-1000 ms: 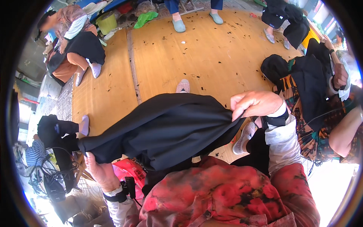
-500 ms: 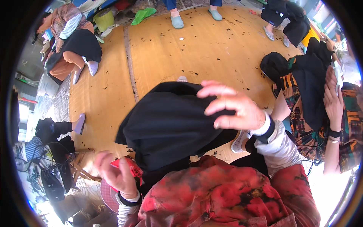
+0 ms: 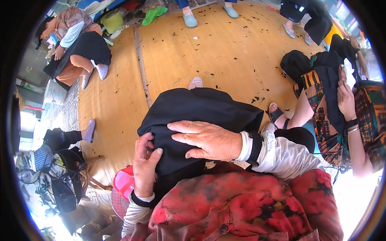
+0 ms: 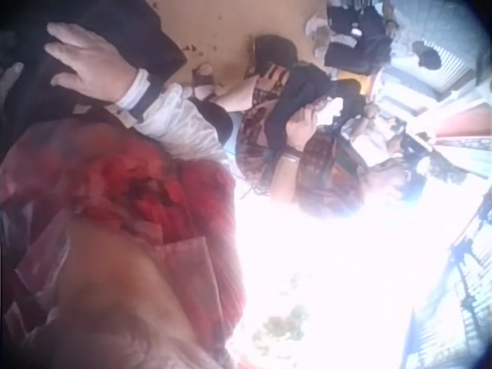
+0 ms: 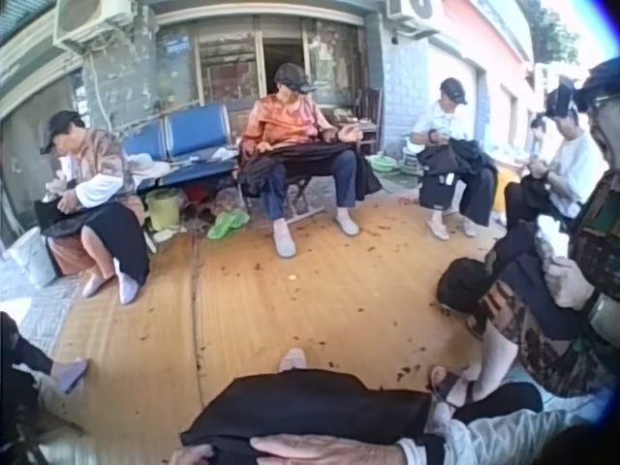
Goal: The person is trimming and finishing edges of black fabric pieces while sitting in a group workshop setting.
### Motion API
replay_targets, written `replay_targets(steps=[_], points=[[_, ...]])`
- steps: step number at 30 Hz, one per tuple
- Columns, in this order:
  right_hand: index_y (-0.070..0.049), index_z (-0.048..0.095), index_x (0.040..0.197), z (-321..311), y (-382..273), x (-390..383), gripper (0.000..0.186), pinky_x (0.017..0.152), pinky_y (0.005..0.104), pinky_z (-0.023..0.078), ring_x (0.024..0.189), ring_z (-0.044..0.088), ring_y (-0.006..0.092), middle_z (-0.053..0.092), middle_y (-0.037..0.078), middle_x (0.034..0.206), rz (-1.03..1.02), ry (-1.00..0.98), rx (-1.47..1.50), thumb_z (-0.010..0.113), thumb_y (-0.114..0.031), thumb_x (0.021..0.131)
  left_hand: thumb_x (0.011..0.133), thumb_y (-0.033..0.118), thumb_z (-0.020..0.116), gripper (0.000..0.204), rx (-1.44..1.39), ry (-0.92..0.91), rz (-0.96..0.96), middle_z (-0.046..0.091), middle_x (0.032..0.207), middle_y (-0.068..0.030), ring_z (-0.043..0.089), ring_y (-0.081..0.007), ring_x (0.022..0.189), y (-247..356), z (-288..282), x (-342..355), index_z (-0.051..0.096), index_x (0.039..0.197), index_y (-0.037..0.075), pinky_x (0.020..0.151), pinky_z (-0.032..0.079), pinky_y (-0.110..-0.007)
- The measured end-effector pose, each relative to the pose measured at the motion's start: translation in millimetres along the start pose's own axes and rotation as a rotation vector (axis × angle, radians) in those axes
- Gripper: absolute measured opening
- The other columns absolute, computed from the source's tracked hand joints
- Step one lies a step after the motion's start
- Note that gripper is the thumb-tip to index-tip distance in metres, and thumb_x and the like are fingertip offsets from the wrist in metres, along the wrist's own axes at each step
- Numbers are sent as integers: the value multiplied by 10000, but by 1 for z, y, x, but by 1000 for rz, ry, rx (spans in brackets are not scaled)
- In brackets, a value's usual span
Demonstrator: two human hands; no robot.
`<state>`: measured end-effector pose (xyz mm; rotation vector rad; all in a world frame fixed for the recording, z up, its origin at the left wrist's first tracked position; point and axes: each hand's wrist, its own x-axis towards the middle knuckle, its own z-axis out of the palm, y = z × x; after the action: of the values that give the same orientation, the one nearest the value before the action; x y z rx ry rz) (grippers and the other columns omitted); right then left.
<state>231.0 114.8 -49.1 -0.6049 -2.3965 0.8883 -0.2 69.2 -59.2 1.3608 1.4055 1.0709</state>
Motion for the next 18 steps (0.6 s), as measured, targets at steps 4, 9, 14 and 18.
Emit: replay_targets(steps=[4,9,14,18], points=[[-42,480,1236,-4,5,4,481,992,378,367,1232,405,312,385,149,1358,-22,-19,23,629,-76,780,749,-35,663,317,-108,10,53,482,1020,-22,470,-93,809,-4,-1,4,591,1053,21,694,412,-188],[-19,546,1150,-14,9,7,355,982,353,377,1211,430,275,425,107,1337,35,-69,114,586,-52,798,796,-5,639,66,-230,86,90,529,843,10,475,-73,750,-6,1,12,611,855,8,690,400,-184],[-26,526,1177,-17,10,6,399,988,368,369,1225,416,306,422,138,1334,30,-79,131,589,-12,783,879,118,551,91,-535,375,-139,510,697,-8,376,-57,532,-8,-49,24,556,810,59,471,307,-209],[-35,523,1184,-15,8,1,422,989,373,367,1229,411,311,418,143,1337,15,-62,133,625,-31,775,896,231,552,163,-438,627,-190,578,771,-21,497,-118,665,-43,-121,35,571,859,73,608,393,-277]])
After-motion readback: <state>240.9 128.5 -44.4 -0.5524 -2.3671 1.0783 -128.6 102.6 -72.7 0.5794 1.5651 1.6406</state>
